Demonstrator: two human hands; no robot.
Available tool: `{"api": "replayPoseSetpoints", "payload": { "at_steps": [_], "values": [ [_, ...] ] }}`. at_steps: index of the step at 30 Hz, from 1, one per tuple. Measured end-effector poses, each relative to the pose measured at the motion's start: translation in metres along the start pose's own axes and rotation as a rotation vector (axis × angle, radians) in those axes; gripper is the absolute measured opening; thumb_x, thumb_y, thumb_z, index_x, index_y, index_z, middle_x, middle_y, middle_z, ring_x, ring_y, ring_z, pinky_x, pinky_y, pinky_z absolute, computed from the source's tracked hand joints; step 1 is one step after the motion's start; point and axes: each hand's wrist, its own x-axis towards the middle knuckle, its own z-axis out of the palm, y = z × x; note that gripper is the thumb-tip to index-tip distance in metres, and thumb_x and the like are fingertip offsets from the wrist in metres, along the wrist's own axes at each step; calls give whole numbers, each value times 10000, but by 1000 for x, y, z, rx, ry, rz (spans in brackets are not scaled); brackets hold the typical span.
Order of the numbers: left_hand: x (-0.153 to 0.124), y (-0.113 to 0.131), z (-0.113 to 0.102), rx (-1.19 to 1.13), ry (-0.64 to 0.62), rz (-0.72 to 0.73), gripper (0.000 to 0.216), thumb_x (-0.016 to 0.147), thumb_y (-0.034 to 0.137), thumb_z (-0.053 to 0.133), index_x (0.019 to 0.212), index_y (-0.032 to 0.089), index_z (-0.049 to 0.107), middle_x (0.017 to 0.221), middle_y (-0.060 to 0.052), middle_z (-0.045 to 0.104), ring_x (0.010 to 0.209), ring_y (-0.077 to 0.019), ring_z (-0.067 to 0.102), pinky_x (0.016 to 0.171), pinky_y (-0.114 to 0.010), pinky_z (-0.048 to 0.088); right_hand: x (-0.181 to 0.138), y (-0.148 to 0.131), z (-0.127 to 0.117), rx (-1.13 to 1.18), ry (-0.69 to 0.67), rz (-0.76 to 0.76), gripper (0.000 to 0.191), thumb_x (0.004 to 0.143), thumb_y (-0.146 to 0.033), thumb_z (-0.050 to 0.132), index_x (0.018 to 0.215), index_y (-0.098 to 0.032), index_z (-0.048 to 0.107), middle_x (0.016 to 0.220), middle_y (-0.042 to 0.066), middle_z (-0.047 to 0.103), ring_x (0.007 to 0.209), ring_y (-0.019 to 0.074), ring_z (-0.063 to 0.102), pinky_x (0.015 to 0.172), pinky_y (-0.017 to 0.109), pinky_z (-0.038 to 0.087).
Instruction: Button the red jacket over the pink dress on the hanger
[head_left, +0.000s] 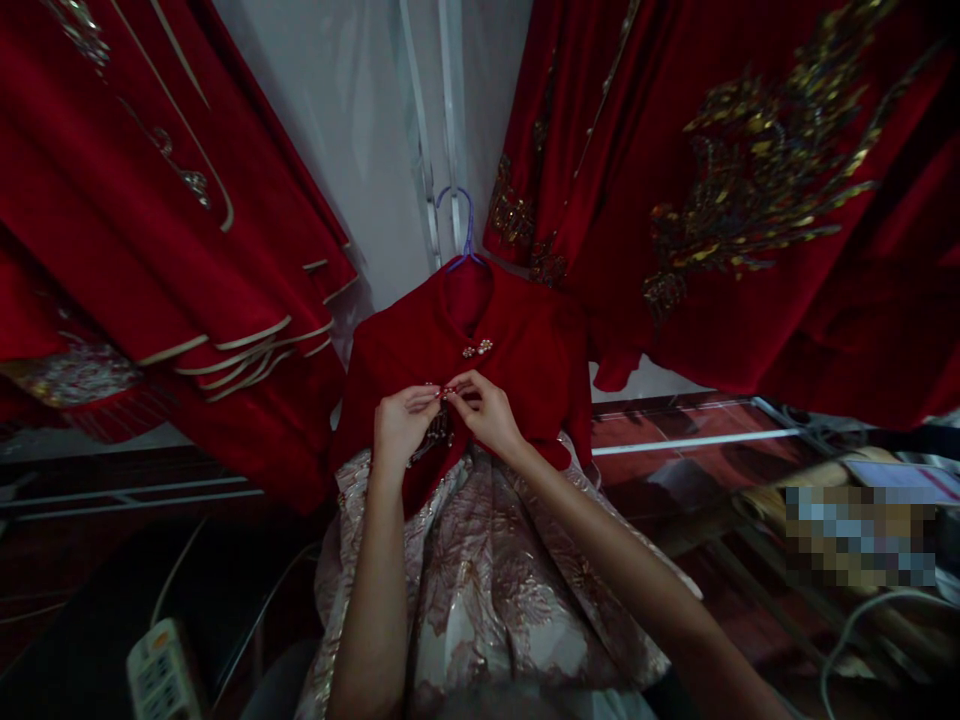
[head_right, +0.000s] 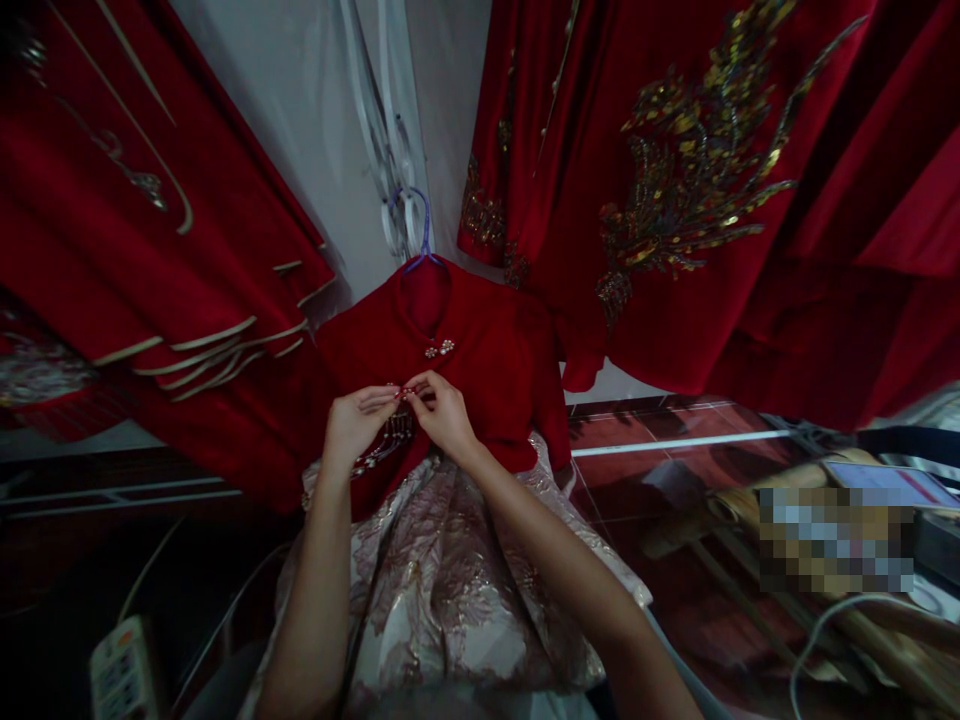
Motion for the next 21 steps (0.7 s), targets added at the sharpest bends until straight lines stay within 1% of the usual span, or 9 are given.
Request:
{"api": "replayPoseSetpoints", "payload": {
  "at_steps": [4, 9, 12, 14, 18, 21],
  "values": [
    [0, -3, 0, 54, 29, 16, 222, 681, 257, 677, 863, 130, 690, 873, -94, 731, 814, -190, 695, 788, -310, 546, 1, -1, 1, -69, 15, -46, 106, 835, -256, 536, 911, -198, 582, 887, 19, 626, 752, 109, 592, 563, 179, 496],
    [0, -5, 0, 51, 43, 45, 224, 684, 304, 687, 819, 125, 684, 849, -93, 725, 782, -182, 689, 776, -302, 539, 2, 1, 4, -89, 47, -69, 116, 852, -262, 511, 903, -195, 590, 887, 24, 622, 752, 107, 592, 577, 183, 504],
    [1, -5, -1, -3, -2, 47, 232, 680, 310, 685, 816, 122, 683, 827, -84, 720, 747, -162, 675, 775, -295, 533, 4, 1, 5, -72, 60, -25, 106, 838, -276, 538, 889, -193, 579, 866, 19, 635, 735, 105, 609, 588, 189, 514],
    [2, -5, -2, -22, -47, 42, 220, 669, 297, 685, 803, 123, 677, 813, -76, 716, 734, -152, 665, 768, -290, 529, 5, 1, 4, -32, 44, 9, 125, 824, -294, 567, 898, -193, 570, 857, 14, 648, 737, 108, 628, 604, 196, 525],
    [1, -7, -10, -7, -92, -44, 206, 671, 252, 647, 833, 123, 652, 807, -78, 714, 721, -153, 664, 739, -300, 534, -6, 1, -12, -6, -56, 54, 178, 844, -320, 550, 968, -197, 584, 915, 24, 674, 820, 121, 657, 672, 221, 544],
    [-5, -10, -17, 130, -182, -126, 147, 686, 196, 602, 809, 137, 656, 793, -77, 717, 718, -161, 672, 705, -290, 534, -26, 8, -32, -105, -114, 107, 184, 862, -315, 523, 982, -201, 604, 916, 27, 681, 825, 124, 660, 694, 231, 535]
  ]
}}
